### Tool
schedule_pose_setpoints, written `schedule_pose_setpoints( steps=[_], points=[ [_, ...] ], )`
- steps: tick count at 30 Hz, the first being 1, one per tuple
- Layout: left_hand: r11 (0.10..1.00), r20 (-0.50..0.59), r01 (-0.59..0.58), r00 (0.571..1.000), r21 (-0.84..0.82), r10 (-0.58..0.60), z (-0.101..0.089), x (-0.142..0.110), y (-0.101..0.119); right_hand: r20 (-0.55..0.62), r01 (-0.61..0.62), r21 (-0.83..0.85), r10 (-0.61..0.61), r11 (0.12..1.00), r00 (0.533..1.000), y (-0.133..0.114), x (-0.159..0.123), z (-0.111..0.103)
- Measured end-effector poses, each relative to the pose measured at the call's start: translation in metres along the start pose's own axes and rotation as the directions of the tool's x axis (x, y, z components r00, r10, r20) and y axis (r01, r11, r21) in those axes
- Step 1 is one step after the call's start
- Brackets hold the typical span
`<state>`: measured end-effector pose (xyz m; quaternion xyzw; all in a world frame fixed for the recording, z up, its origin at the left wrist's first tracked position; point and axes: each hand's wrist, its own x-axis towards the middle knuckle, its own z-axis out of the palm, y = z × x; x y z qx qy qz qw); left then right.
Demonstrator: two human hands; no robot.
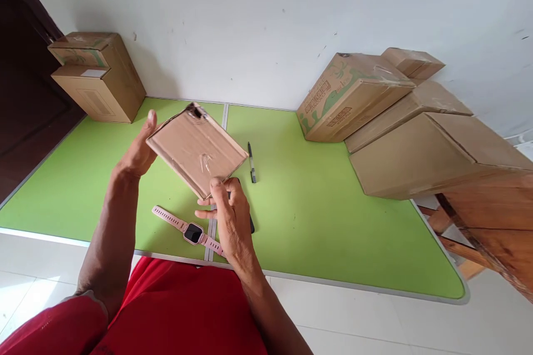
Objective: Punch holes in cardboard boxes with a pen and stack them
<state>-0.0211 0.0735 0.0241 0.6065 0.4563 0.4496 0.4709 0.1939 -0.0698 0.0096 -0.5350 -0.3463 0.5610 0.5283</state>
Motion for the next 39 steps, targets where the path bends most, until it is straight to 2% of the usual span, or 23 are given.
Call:
schedule_pose_setpoints(
  steps=[3,4,6,9,12,13,15,17,19,21,24,28,32,39],
  points=[
    [0.999,0.175,-0.036,0.984,0.025,0.032,0.009,-0.014,0.030,0.028,0.020,-0.081,-0.018,0.997,0.999,0.002,-0.007,-0.003],
    [0.996,0.181,-0.048,0.983,0.072,0.034,0.014,-0.018,0.040,0.036,0.027,-0.109,-0.024,0.994,0.999,0.003,-0.009,-0.004],
    [0.982,0.127,-0.077,0.990,0.173,0.055,0.024,-0.024,0.056,0.063,0.026,-0.157,-0.016,0.987,0.998,0.005,-0.011,-0.007],
    [0.929,0.043,-0.177,0.984,0.325,0.172,0.038,-0.022,0.070,0.116,0.018,-0.222,0.008,0.975,0.993,0.003,-0.008,-0.018],
    [0.864,0.099,-0.274,0.961,0.423,0.257,0.044,-0.015,0.075,0.139,0.033,-0.316,0.012,0.948,0.990,-0.013,0.000,-0.042],
    [0.855,0.120,-0.288,0.958,0.431,0.261,0.044,-0.013,0.075,0.107,0.067,-0.344,-0.031,0.936,0.994,-0.022,0.003,-0.050],
    [0.851,0.133,-0.290,0.957,0.437,0.258,0.043,-0.012,0.077,-0.006,0.198,-0.400,-0.218,0.895,0.976,-0.040,0.013,-0.061],
    [0.848,0.147,-0.278,0.960,0.451,0.237,0.043,-0.015,0.079,-0.100,0.360,-0.455,-0.449,0.814,0.888,-0.056,0.026,-0.063],
    [0.845,0.174,-0.282,0.958,0.455,0.226,0.044,-0.021,0.082,-0.093,0.480,-0.474,-0.584,0.739,0.807,-0.067,0.040,-0.054],
    [0.839,0.194,-0.298,0.953,0.455,0.233,0.046,-0.030,0.083,-0.004,0.545,-0.442,-0.609,0.712,0.793,-0.070,0.052,-0.040],
    [0.822,0.137,-0.290,0.957,0.491,0.255,0.049,-0.045,0.084,0.107,0.574,-0.382,-0.583,0.724,0.806,-0.067,0.055,-0.019],
    [0.808,-0.023,-0.229,0.958,0.542,0.287,0.058,-0.062,0.084,0.070,0.598,-0.366,-0.619,0.713,0.782,-0.058,0.040,-0.006],
    [0.814,-0.190,-0.128,0.941,0.567,0.280,0.070,-0.072,0.086,0.069,0.623,-0.435,-0.666,0.650,0.743,-0.051,0.022,-0.003],
    [0.815,-0.268,-0.045,0.933,0.577,0.241,0.082,-0.077,0.090,0.059,0.653,-0.498,-0.729,0.571,0.682,-0.041,0.009,0.002]
  ],
)
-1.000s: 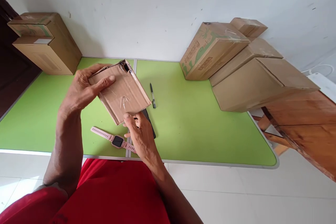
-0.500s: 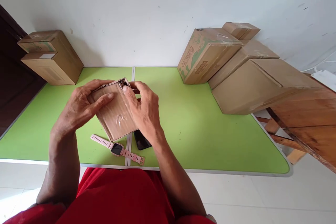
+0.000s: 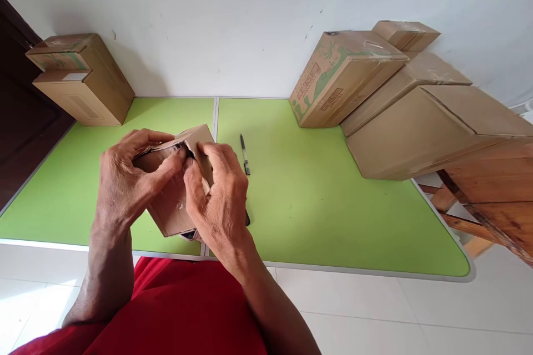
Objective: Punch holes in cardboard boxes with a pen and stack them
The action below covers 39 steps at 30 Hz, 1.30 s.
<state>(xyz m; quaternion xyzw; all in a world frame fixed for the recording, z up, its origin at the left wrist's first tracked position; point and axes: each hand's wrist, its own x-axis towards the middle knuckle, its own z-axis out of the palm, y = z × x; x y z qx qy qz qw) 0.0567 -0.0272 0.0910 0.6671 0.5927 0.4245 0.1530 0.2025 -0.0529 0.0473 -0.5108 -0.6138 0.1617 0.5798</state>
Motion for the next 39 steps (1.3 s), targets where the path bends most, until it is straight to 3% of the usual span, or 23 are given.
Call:
schedule_pose_setpoints(
  steps=[5,13,16,19,21,23,24,25,27,29,31,33,35,39],
  points=[
    [0.999,0.005,-0.032,0.999,-0.015,0.032,0.003,-0.001,0.001,-0.030,-0.045,-0.036,0.044,0.998,0.999,-0.002,0.001,-0.003],
    [0.959,0.106,-0.278,0.953,-0.062,0.283,-0.004,-0.002,-0.012,-0.023,-0.166,0.044,0.167,0.985,0.986,-0.004,0.016,-0.006],
    [0.971,0.037,-0.235,0.971,-0.047,0.236,-0.006,0.004,-0.017,0.137,-0.161,0.141,0.142,0.977,0.980,0.000,0.022,-0.017],
    [0.991,0.017,-0.127,0.992,-0.031,0.128,-0.008,0.012,-0.018,0.348,-0.174,0.198,0.096,0.965,0.932,0.019,0.029,-0.041],
    [0.996,0.023,-0.072,0.997,-0.051,0.073,-0.010,0.017,-0.017,0.313,-0.158,0.087,0.123,0.984,0.942,0.044,0.035,-0.059],
    [0.997,0.033,-0.045,0.998,-0.058,0.047,-0.012,0.020,-0.016,0.193,-0.091,-0.180,0.126,0.979,0.973,0.077,0.040,-0.074],
    [0.998,0.041,-0.041,0.998,-0.057,0.043,-0.012,0.022,-0.016,0.190,-0.037,-0.344,0.108,0.938,0.976,0.094,0.043,-0.078],
    [0.998,0.055,-0.040,0.998,-0.057,0.044,-0.012,0.023,-0.015,0.255,0.032,-0.492,0.109,0.870,0.961,0.110,0.044,-0.080],
    [0.996,0.071,-0.046,0.996,-0.080,0.051,-0.011,0.025,-0.016,0.460,0.209,-0.668,0.176,0.714,0.870,0.137,0.048,-0.076],
    [0.992,0.064,-0.059,0.996,-0.111,0.067,-0.007,0.026,-0.018,0.628,0.396,-0.706,0.260,0.588,0.733,0.155,0.051,-0.063],
    [0.988,0.051,-0.103,0.993,-0.113,0.109,-0.004,0.028,-0.022,0.703,0.512,-0.686,0.293,0.517,0.647,0.167,0.054,-0.046],
    [0.983,0.054,-0.161,0.985,-0.085,0.166,-0.004,0.030,-0.026,0.719,0.543,-0.678,0.290,0.496,0.632,0.174,0.059,-0.030],
    [0.976,0.090,-0.212,0.972,-0.057,0.217,-0.006,0.032,-0.030,0.711,0.529,-0.679,0.277,0.509,0.646,0.180,0.065,-0.018],
    [0.965,0.209,-0.256,0.942,-0.052,0.261,-0.016,0.035,-0.032,0.700,0.494,-0.672,0.254,0.552,0.667,0.190,0.074,-0.020]
  ],
)
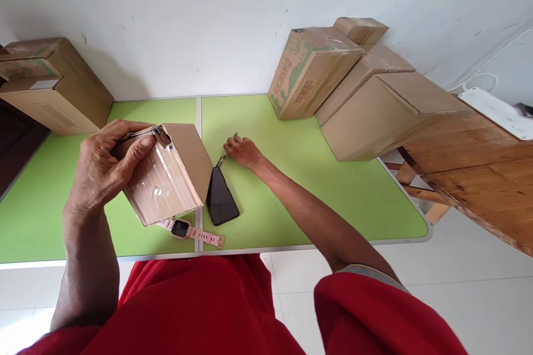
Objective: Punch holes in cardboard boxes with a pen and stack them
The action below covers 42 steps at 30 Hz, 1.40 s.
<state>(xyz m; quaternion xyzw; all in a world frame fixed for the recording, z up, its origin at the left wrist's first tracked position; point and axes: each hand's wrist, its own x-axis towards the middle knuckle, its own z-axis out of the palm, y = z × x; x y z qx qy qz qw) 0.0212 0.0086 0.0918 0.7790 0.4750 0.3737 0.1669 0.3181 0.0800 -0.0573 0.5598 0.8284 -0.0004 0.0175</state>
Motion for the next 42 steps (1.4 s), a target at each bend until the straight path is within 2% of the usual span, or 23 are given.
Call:
schedule_pose_setpoints(
  steps=[3,5,6,7,8,9,10,11,12,13,14,16,18,20,27,33,38,42],
  points=[
    [1.000,0.064,0.002,0.998,-0.023,0.000,-0.005,0.000,-0.001,-0.056,-0.072,0.015,0.073,0.997,0.996,0.017,-0.011,-0.008],
    [1.000,0.094,0.005,0.996,-0.031,-0.002,-0.007,0.000,-0.001,-0.190,-0.182,0.084,0.196,0.980,0.962,0.023,-0.024,-0.024],
    [0.999,0.105,0.005,0.994,-0.033,-0.002,-0.008,-0.001,-0.001,-0.313,-0.218,0.212,0.277,0.953,0.908,0.021,-0.032,-0.036],
    [0.999,0.112,0.004,0.994,-0.034,-0.001,-0.008,-0.001,-0.001,-0.441,-0.199,0.389,0.372,0.899,0.817,0.015,-0.040,-0.050],
    [0.999,0.117,0.002,0.993,-0.035,0.002,-0.009,-0.002,-0.001,-0.558,-0.077,0.609,0.496,0.789,0.666,0.005,-0.049,-0.066],
    [0.999,0.119,0.000,0.993,-0.035,0.004,-0.009,-0.002,-0.001,-0.603,0.118,0.743,0.582,0.659,0.545,-0.010,-0.058,-0.081],
    [0.999,0.117,-0.002,0.993,-0.035,0.006,-0.009,-0.003,0.000,-0.624,0.307,0.779,0.632,0.546,0.459,-0.027,-0.067,-0.096],
    [0.999,0.112,-0.004,0.994,-0.033,0.008,-0.009,-0.004,0.000,-0.642,0.425,0.763,0.649,0.488,0.407,-0.046,-0.075,-0.109],
    [0.999,0.110,-0.005,0.994,-0.032,0.009,-0.009,-0.005,0.000,-0.660,0.471,0.742,0.643,0.477,0.388,-0.066,-0.082,-0.118],
    [0.999,0.111,-0.006,0.994,-0.032,0.009,-0.009,-0.006,0.000,-0.675,0.488,0.727,0.634,0.483,0.379,-0.085,-0.089,-0.124],
    [0.999,0.112,-0.008,0.994,-0.036,0.012,-0.009,-0.007,0.000,-0.686,0.488,0.720,0.614,0.494,0.390,-0.101,-0.093,-0.127],
    [0.998,0.120,-0.022,0.992,-0.053,0.028,-0.008,-0.008,-0.001,-0.693,0.470,0.720,0.565,0.511,0.447,-0.124,-0.099,-0.124],
    [0.997,0.120,-0.039,0.992,-0.073,0.048,-0.007,-0.010,-0.002,-0.689,0.474,0.725,0.517,0.500,0.508,-0.133,-0.100,-0.116],
    [0.996,0.113,-0.044,0.992,-0.081,0.053,-0.006,-0.011,-0.003,-0.691,0.493,0.723,0.483,0.484,0.538,-0.134,-0.098,-0.110],
    [0.996,0.102,-0.052,0.993,-0.067,0.059,-0.004,-0.013,0.000,-0.703,0.492,0.709,0.457,0.505,0.545,-0.132,-0.091,-0.109],
    [0.998,0.104,-0.030,0.994,-0.056,0.036,-0.004,-0.014,0.004,-0.709,0.433,0.692,0.429,0.578,0.560,-0.132,-0.091,-0.107],
    [0.997,0.091,-0.053,0.994,-0.059,0.058,-0.003,-0.013,0.003,-0.706,0.425,0.692,0.425,0.584,0.566,-0.129,-0.095,-0.108],
    [0.997,0.087,-0.064,0.994,-0.048,0.068,-0.002,-0.013,0.001,-0.732,0.450,0.671,0.429,0.590,0.529,-0.122,-0.098,-0.104]
  ],
)
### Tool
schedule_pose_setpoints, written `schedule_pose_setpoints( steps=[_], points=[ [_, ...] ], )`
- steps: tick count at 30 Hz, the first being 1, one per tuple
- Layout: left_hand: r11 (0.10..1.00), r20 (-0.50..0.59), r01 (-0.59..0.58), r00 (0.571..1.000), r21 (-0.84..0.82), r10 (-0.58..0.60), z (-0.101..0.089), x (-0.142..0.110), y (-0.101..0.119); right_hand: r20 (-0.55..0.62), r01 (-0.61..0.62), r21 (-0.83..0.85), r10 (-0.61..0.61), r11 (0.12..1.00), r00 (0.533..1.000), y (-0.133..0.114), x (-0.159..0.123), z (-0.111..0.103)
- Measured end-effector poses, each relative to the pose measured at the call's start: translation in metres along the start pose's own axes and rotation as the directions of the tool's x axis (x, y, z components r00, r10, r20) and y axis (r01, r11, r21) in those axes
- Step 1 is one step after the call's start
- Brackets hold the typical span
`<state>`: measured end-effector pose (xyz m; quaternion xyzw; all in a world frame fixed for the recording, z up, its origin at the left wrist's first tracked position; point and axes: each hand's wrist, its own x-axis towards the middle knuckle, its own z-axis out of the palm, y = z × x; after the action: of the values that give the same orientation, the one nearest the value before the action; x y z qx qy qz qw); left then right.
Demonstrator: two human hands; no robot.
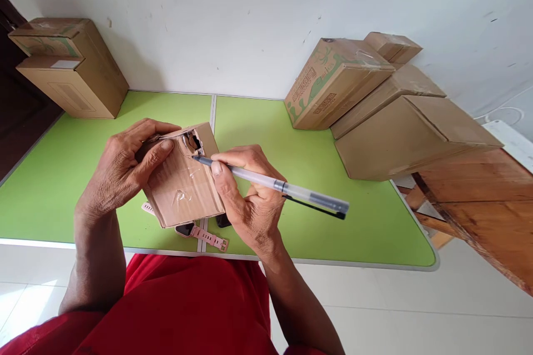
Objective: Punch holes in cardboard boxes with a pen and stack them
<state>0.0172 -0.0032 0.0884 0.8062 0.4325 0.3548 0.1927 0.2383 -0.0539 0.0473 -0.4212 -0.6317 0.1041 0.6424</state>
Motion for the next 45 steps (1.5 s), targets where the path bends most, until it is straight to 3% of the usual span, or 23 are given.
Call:
schedule_pose_setpoints(
  steps=[3,8,11,13,14,16,18,20,21,27,32,33,35,38,41,45],
  points=[
    [1.000,-0.003,-0.005,1.000,0.010,0.005,0.000,0.000,0.000,-0.045,0.033,0.013,-0.033,0.999,0.998,0.001,-0.001,-0.004],
    [1.000,-0.014,-0.004,1.000,0.019,0.004,0.000,0.002,0.001,-0.125,-0.007,0.074,0.016,0.997,0.992,-0.002,0.001,-0.008],
    [0.999,-0.029,-0.007,1.000,0.041,0.009,-0.001,0.004,-0.002,-0.256,-0.034,0.073,0.052,0.997,0.965,0.023,0.005,-0.015],
    [0.997,-0.046,-0.018,0.999,0.070,0.021,-0.002,0.005,-0.004,-0.301,-0.059,-0.062,0.038,0.996,0.953,0.057,0.004,-0.025],
    [0.996,-0.055,-0.024,0.998,0.085,0.029,-0.002,0.005,-0.005,-0.240,-0.076,-0.185,0.030,0.980,0.970,0.077,0.002,-0.031],
    [0.994,-0.068,-0.028,0.997,0.106,0.035,-0.003,0.006,-0.006,0.078,-0.042,-0.452,0.086,0.891,0.993,0.116,-0.007,-0.045],
    [0.993,-0.077,-0.030,0.996,0.115,0.039,-0.003,0.007,-0.007,0.396,0.039,-0.656,0.300,0.753,0.868,0.145,-0.019,-0.057],
    [0.991,-0.092,-0.039,0.995,0.125,0.051,-0.003,0.007,-0.007,0.512,0.098,-0.729,0.445,0.677,0.735,0.160,-0.031,-0.064],
    [0.990,-0.103,-0.044,0.993,0.133,0.058,-0.002,0.008,-0.008,0.526,0.106,-0.741,0.476,0.663,0.705,0.163,-0.035,-0.065],
    [0.979,-0.163,-0.039,0.984,0.200,0.073,-0.003,0.014,-0.017,0.536,0.111,-0.776,0.555,0.621,0.636,0.153,-0.032,-0.065],
    [0.973,-0.208,-0.030,0.975,0.228,0.079,-0.005,0.019,-0.026,0.489,0.046,-0.783,0.568,0.620,0.662,0.105,-0.041,-0.049],
    [0.974,-0.215,-0.029,0.973,0.226,0.079,-0.005,0.019,-0.027,0.487,0.017,-0.778,0.587,0.628,0.647,0.092,-0.048,-0.041],
    [0.976,-0.225,-0.022,0.972,0.218,0.072,-0.005,0.020,-0.030,0.485,-0.068,-0.780,0.670,0.622,0.562,0.065,-0.062,-0.020],
    [0.978,-0.239,0.004,0.970,0.208,0.047,-0.005,0.020,-0.032,0.379,-0.118,-0.860,0.776,0.496,0.505,0.039,-0.079,0.010],
    [0.981,-0.230,-0.010,0.972,0.193,0.055,-0.004,0.019,-0.033,0.260,-0.216,-0.890,0.836,0.402,0.483,0.037,-0.082,0.022],
    [0.984,-0.215,-0.050,0.973,0.170,0.086,-0.003,0.018,-0.031,0.173,-0.412,-0.835,0.884,0.365,0.433,0.052,-0.077,0.010]
  ],
)
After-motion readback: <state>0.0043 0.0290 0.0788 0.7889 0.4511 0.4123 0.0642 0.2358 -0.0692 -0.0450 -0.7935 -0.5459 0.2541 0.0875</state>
